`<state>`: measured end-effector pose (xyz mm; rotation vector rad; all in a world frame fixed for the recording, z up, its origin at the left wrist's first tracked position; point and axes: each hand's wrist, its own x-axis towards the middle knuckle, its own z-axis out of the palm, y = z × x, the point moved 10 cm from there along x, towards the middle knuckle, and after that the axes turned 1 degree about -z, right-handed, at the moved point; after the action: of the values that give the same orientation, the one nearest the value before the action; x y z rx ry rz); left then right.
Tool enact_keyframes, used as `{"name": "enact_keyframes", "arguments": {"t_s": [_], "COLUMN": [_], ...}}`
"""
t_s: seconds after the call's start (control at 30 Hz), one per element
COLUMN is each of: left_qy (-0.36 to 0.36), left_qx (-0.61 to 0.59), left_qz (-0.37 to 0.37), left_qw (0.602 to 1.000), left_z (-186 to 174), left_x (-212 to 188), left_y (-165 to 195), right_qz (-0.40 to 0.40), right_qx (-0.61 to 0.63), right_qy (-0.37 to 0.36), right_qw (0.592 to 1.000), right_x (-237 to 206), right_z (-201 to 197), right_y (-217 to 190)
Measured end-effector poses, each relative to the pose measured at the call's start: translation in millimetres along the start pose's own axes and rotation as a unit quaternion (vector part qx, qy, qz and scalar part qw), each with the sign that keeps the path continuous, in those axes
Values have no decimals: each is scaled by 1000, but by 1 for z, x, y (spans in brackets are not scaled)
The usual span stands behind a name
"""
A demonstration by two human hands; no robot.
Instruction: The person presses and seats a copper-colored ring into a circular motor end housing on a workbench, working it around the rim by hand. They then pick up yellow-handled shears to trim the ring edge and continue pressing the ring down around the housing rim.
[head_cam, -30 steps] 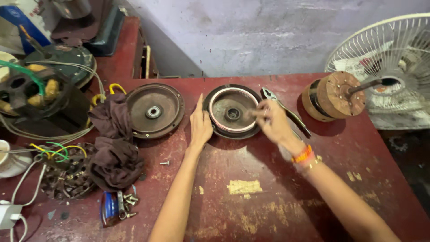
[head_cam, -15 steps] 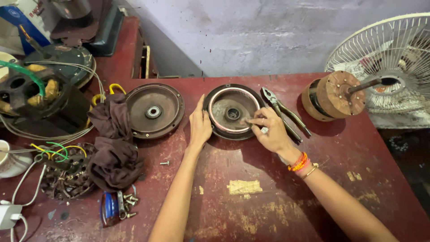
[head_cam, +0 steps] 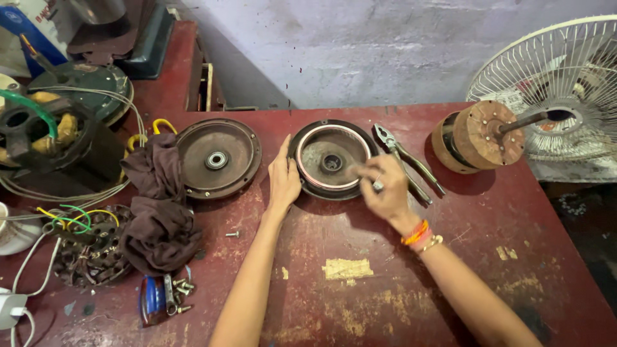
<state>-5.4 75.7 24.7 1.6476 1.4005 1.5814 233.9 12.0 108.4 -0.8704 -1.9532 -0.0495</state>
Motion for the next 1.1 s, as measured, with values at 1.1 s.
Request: {"name": "enact_keyframes", "arguments": {"t_s": [1.1], "left_qy": [-1], "left_qx": [-16], "left_qz": [1], "left_qw": [1000], "left_z": [-5], "left_x": [1], "left_y": [3], "right_qz": [53], "right_qx": [-26], "right_qy": [25], "right_qw": [998], "right_x": [1], "right_z": [-3], "right_y": [-3]}}
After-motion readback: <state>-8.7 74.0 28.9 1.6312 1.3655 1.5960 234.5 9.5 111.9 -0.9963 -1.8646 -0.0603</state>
